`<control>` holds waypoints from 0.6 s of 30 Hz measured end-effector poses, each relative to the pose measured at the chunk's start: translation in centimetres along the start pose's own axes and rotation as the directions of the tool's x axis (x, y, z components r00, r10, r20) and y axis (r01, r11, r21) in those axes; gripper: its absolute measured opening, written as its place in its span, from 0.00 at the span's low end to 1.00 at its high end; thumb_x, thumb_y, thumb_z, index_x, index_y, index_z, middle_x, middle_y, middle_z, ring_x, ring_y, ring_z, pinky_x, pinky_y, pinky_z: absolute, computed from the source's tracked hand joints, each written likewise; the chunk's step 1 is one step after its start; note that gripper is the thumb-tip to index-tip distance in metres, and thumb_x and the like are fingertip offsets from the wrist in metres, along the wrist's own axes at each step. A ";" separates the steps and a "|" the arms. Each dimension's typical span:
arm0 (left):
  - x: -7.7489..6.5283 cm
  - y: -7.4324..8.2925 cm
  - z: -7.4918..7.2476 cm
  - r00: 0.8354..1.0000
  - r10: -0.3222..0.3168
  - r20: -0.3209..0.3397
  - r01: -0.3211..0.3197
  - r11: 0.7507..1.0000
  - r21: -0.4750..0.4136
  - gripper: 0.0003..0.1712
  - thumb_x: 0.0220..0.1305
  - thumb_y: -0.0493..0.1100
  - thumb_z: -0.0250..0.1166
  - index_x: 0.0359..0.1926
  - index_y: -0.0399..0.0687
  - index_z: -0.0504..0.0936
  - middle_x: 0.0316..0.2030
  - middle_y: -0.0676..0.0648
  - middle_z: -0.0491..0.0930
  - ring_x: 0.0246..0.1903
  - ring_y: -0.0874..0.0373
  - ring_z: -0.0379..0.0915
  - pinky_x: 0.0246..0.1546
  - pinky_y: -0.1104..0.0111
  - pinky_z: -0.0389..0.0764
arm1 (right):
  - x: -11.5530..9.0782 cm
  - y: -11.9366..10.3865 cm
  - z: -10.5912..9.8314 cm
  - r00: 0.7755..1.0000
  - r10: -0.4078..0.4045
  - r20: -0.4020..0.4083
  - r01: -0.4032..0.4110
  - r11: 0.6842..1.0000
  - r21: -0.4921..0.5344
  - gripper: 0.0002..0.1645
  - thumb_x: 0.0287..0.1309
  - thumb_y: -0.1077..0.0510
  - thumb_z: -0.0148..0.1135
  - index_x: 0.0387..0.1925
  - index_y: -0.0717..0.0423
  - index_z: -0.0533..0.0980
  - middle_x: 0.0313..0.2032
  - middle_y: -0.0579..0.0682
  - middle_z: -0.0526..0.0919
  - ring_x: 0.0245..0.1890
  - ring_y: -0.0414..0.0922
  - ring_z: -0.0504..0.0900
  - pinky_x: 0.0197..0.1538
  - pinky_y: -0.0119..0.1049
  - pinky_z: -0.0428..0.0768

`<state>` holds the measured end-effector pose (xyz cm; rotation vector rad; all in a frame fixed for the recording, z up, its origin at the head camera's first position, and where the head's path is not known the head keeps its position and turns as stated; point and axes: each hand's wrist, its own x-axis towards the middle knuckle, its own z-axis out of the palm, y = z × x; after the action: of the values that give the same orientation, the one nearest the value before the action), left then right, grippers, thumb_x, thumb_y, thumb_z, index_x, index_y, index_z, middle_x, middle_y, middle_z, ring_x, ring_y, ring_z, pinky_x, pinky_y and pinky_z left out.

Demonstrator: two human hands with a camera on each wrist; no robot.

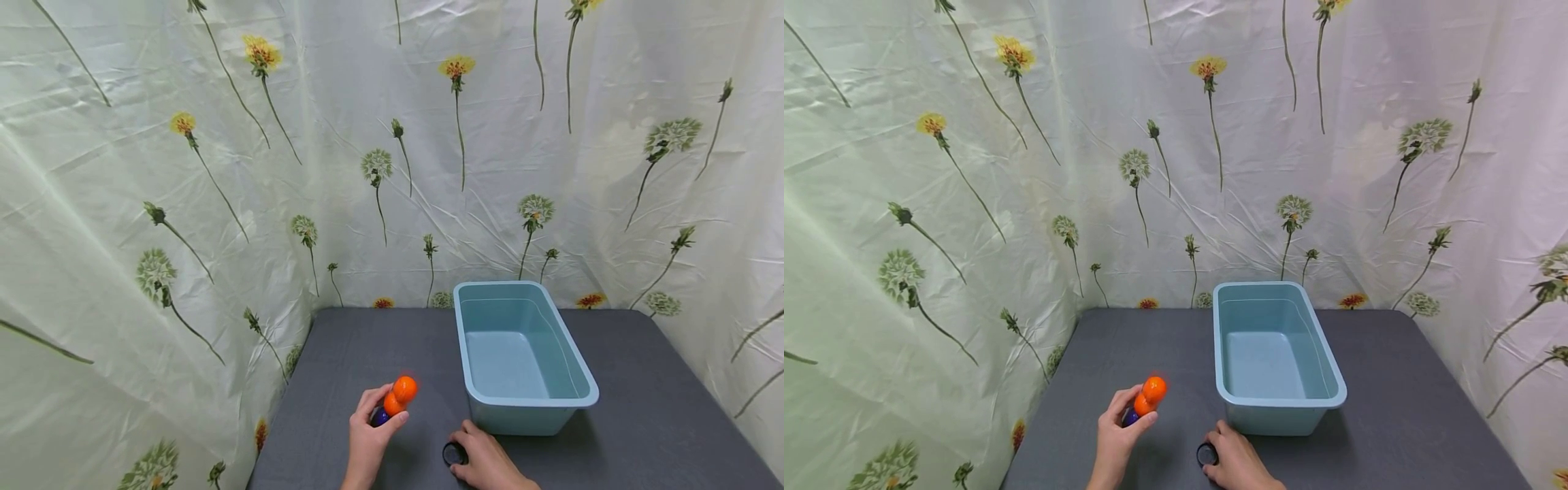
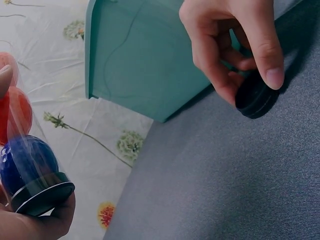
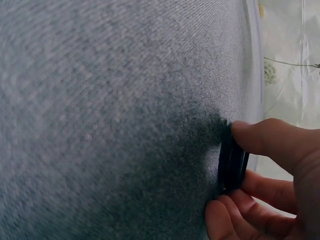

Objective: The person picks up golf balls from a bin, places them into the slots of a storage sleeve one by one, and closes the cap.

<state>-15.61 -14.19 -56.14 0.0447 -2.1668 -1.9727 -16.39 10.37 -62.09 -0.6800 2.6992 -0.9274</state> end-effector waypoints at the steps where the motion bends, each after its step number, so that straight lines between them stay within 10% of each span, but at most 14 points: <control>1: 0.0 0.0 0.0 1.000 0.000 0.001 0.000 1.000 -0.003 0.28 0.47 0.52 0.82 0.52 0.65 0.86 0.48 0.52 0.79 0.51 0.53 0.75 0.54 0.61 0.74 | 0.0 0.0 -0.1 1.000 0.003 -0.001 -0.003 1.000 0.006 0.20 0.50 0.50 0.76 0.44 0.54 0.83 0.32 0.41 0.68 0.25 0.36 0.67 0.29 0.35 0.68; 18: -0.1 0.0 0.4 1.000 0.000 0.023 0.000 1.000 0.003 0.27 0.48 0.52 0.82 0.52 0.64 0.86 0.47 0.51 0.78 0.51 0.53 0.75 0.54 0.59 0.74 | -0.7 -2.3 -1.7 0.995 -0.017 -0.103 0.025 0.996 0.082 0.21 0.50 0.49 0.76 0.46 0.48 0.82 0.32 0.34 0.73 0.25 0.33 0.69 0.29 0.31 0.70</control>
<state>-15.55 -13.76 -56.22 0.0217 -2.1838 -1.9798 -15.50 9.98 -59.30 -0.6621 2.7275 -1.1023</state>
